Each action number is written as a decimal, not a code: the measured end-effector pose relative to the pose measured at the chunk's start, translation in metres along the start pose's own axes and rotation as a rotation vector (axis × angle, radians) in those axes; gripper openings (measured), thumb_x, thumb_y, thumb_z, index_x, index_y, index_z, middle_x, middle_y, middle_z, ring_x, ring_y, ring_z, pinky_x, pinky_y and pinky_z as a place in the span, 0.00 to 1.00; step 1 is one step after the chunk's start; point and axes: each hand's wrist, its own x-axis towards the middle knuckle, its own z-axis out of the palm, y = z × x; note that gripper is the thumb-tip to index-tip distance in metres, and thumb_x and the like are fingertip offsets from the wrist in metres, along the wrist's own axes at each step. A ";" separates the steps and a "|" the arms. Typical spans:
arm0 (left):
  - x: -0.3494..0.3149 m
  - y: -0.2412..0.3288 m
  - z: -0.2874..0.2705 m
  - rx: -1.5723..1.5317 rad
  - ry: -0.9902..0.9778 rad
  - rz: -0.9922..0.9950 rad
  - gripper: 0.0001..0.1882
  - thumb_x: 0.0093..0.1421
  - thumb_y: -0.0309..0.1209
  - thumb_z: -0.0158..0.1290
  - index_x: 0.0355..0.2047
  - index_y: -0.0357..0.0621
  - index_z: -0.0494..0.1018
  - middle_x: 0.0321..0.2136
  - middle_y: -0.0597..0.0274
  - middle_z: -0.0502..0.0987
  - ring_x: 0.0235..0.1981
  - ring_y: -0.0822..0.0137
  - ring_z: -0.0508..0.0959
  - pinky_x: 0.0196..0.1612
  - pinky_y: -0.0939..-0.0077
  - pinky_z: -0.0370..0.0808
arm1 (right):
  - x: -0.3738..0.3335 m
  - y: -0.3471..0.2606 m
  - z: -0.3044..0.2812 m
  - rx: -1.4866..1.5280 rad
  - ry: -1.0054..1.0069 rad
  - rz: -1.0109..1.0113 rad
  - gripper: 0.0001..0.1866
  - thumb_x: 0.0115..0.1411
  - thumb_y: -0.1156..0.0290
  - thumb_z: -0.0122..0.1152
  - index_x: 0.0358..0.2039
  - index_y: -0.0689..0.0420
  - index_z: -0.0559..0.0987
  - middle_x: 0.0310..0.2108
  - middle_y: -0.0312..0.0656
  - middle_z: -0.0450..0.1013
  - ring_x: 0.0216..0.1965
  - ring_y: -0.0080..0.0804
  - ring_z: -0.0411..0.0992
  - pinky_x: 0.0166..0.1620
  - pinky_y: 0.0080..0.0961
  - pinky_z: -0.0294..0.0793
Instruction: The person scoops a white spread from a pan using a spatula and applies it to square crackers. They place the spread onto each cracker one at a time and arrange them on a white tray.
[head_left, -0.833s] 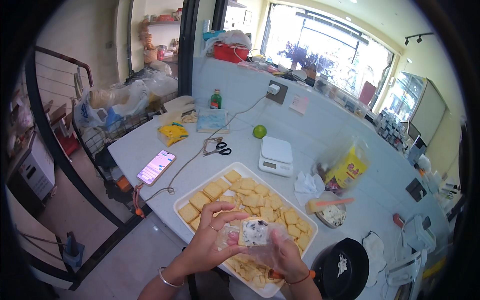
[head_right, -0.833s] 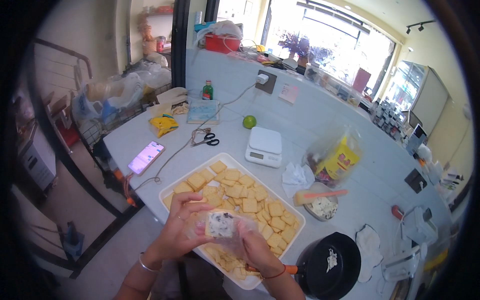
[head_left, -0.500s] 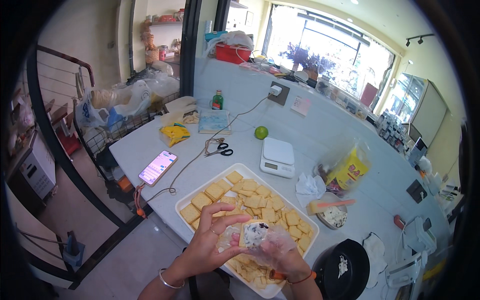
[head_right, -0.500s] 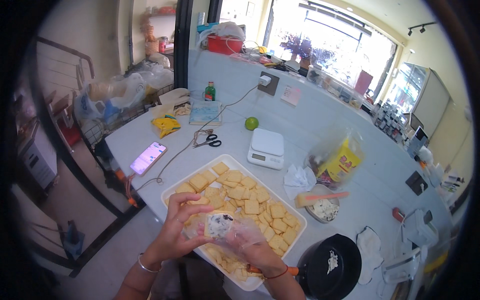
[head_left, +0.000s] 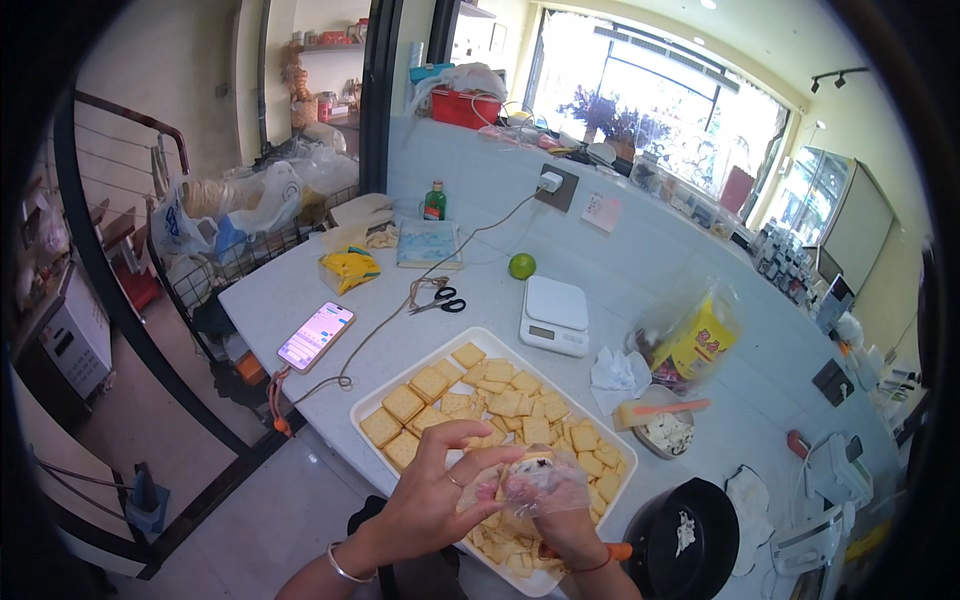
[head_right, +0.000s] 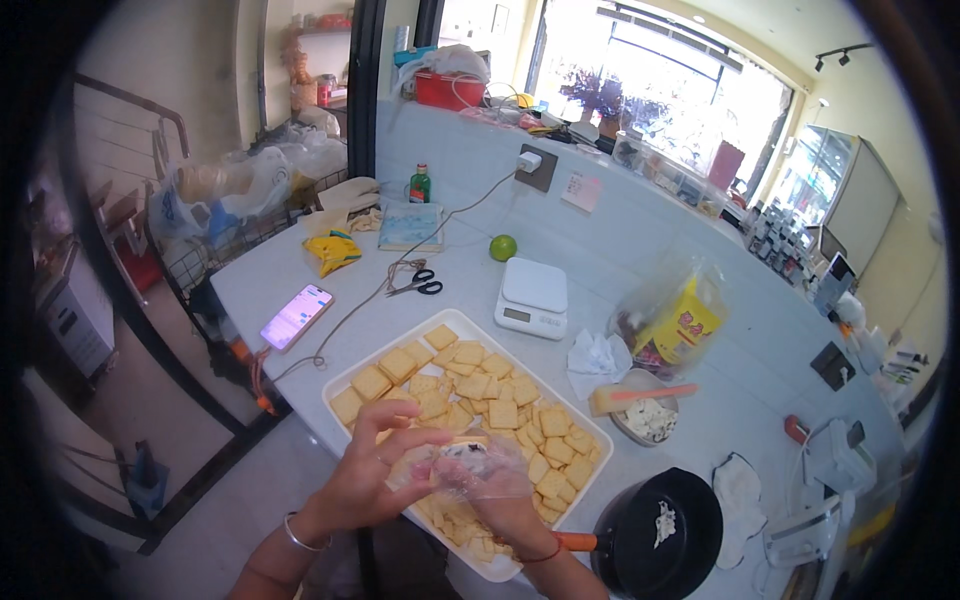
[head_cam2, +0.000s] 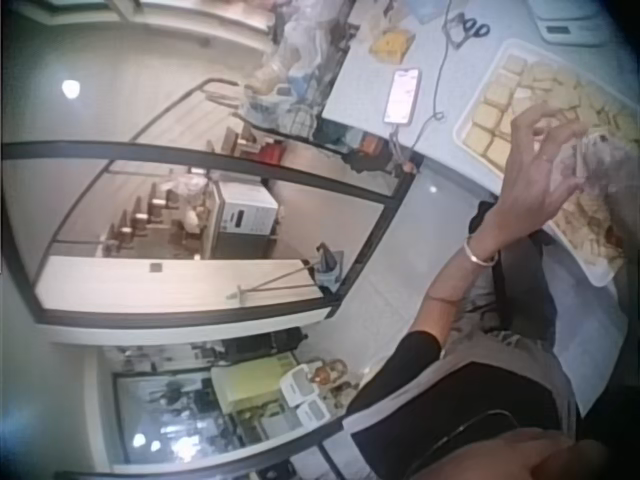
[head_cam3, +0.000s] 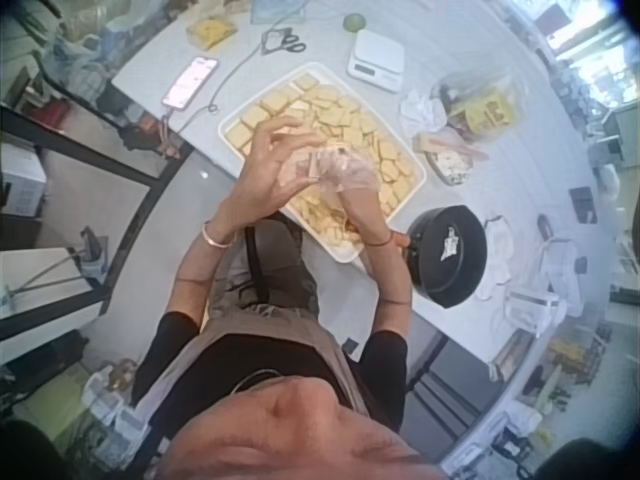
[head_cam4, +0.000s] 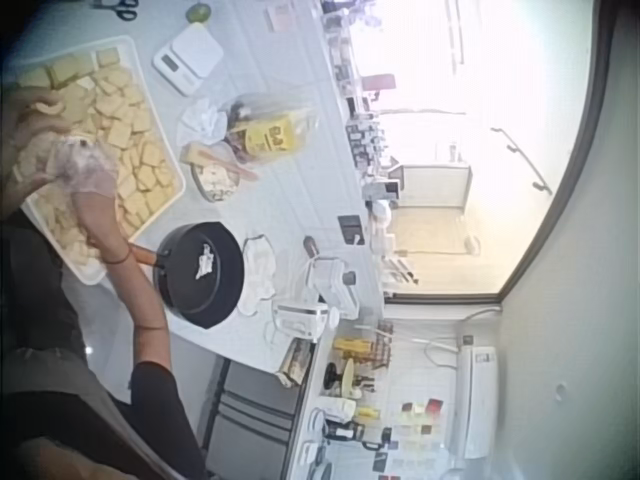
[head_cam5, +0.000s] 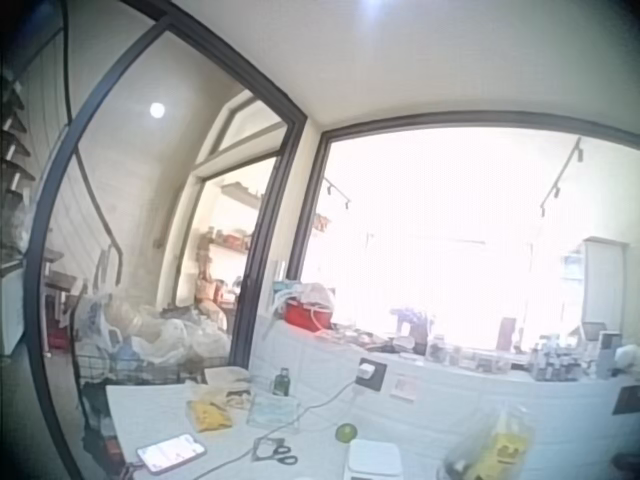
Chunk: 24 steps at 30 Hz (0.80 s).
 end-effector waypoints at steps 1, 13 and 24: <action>0.001 -0.001 0.001 0.010 -0.017 0.020 0.28 0.45 0.28 0.62 0.49 0.50 0.69 0.48 0.53 0.60 0.49 0.56 0.64 0.50 0.68 0.67 | -0.001 0.001 0.001 0.130 -0.009 0.004 0.13 0.61 0.65 0.53 0.34 0.64 0.75 0.28 0.38 0.74 0.30 0.22 0.71 0.32 0.19 0.70; 0.004 -0.002 -0.005 -0.101 -0.055 -0.101 0.28 0.43 0.30 0.64 0.47 0.44 0.70 0.48 0.54 0.57 0.51 0.58 0.62 0.54 0.67 0.62 | 0.001 -0.015 -0.002 0.413 -0.158 0.167 0.10 0.59 0.71 0.55 0.39 0.62 0.73 0.33 0.38 0.72 0.37 0.20 0.69 0.40 0.18 0.69; 0.006 -0.011 0.012 -0.263 -0.010 -0.160 0.28 0.47 0.33 0.61 0.50 0.45 0.67 0.51 0.52 0.58 0.51 0.55 0.64 0.54 0.67 0.64 | 0.007 -0.023 0.000 0.698 0.190 0.127 0.18 0.65 0.61 0.42 0.50 0.57 0.65 0.37 0.46 0.71 0.37 0.34 0.71 0.44 0.32 0.71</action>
